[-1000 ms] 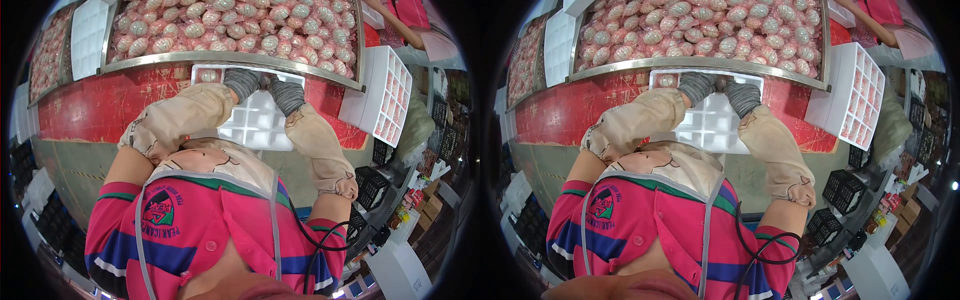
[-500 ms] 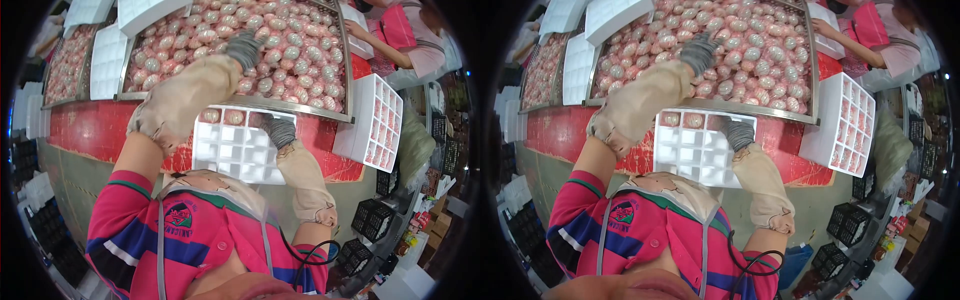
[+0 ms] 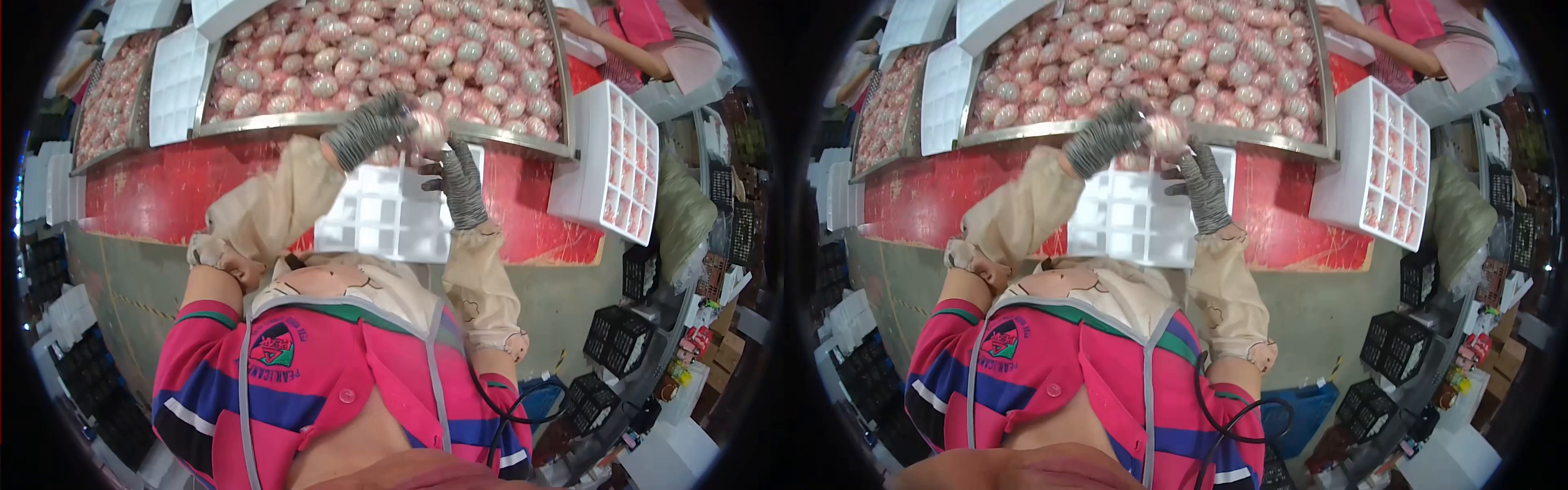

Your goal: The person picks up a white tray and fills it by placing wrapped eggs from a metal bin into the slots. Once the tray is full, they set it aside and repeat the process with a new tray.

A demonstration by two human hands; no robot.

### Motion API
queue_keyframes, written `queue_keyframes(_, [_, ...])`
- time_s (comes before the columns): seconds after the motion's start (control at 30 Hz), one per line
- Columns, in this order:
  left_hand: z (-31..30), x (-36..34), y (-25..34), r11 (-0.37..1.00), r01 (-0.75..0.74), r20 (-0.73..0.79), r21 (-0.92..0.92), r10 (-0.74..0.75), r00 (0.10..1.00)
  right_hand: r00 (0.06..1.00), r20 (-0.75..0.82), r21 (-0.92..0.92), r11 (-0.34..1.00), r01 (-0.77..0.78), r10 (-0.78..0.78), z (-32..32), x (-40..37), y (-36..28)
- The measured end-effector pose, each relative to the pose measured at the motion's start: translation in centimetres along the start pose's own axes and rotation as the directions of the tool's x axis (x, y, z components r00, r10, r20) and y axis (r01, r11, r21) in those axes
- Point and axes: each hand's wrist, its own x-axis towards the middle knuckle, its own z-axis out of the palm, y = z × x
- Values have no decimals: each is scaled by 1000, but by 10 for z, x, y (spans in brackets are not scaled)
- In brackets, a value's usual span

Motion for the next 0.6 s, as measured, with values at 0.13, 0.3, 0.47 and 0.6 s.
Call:
queue_keyframes(0.13, [33,-26,-73,964,-66,-144,256,105,984,983,-101,-308,935,-176,151,-42,-17,17])
queue_keyframes(0.3, [51,11,-114,566,-318,52,761,435,899,977,-189,-378,912,-161,94,-79,-4,13])
queue_keyframes(0.47, [54,47,-132,221,-187,103,957,344,933,971,-236,-927,293,-235,30,-92,20,-21])
queue_keyframes(0.6, [55,48,-116,163,-92,63,982,172,983,938,306,-914,-328,240,-165,-115,33,-10])
